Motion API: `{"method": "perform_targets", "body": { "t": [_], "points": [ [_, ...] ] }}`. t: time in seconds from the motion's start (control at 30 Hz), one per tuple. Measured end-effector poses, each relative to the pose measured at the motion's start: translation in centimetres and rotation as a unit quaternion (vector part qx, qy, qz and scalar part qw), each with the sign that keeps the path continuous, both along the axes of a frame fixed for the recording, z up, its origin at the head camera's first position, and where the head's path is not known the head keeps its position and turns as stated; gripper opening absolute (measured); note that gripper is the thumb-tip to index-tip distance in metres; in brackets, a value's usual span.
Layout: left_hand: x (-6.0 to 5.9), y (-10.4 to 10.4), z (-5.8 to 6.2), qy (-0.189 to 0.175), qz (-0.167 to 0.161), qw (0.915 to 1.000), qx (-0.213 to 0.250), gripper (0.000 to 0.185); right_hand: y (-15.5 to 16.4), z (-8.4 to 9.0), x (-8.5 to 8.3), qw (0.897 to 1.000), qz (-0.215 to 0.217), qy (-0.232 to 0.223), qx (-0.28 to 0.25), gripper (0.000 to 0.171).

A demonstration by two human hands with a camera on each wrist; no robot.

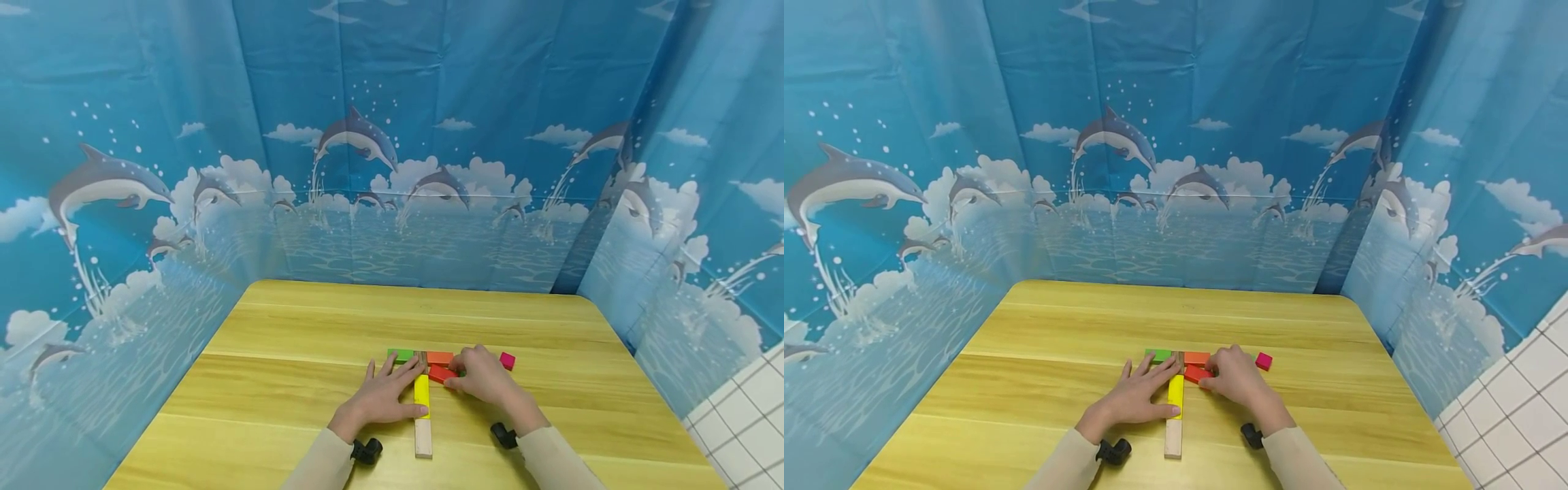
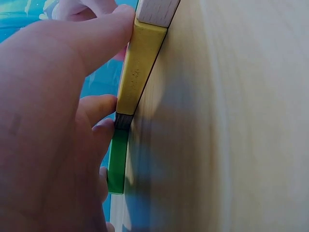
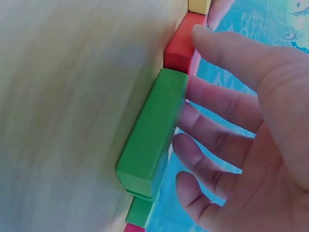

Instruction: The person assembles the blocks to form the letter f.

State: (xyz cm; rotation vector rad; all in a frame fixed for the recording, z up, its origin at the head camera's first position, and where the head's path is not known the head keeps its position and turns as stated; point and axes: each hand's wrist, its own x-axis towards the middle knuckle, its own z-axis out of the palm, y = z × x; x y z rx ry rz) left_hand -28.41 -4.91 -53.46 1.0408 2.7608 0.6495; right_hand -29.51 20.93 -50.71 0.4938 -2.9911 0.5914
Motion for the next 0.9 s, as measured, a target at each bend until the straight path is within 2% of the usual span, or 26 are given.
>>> {"method": "perform_targets", "body": {
  "t": [0.37, 0.63, 0.77, 0.9],
  "points": [
    [-0.04, -0.04, -0.04, -0.002, 0.003, 1.0000, 0.000, 0.080, -0.13, -0.65, 0.12, 1.000, -0.002, 0.029, 0.012, 0.021],
    [0.07, -0.02, 0.06, -0.006, 0.005, 1.0000, 0.000, 0.081, -0.17, -0.22, 0.23, 0.999, -0.005, 0.048, 0.017, 0.020],
    [0.16, 0.02, 0.17, -0.007, 0.005, 1.0000, 0.000, 0.081, -0.17, 0.06, 0.38, 0.999, -0.002, 0.045, -0.008, 0.020],
    [0.30, 0.05, 0.13, -0.007, 0.003, 1.0000, 0.003, 0.080, -0.12, 0.30, 0.57, 0.997, 0.017, 0.014, -0.075, 0.024]
  ]
}}
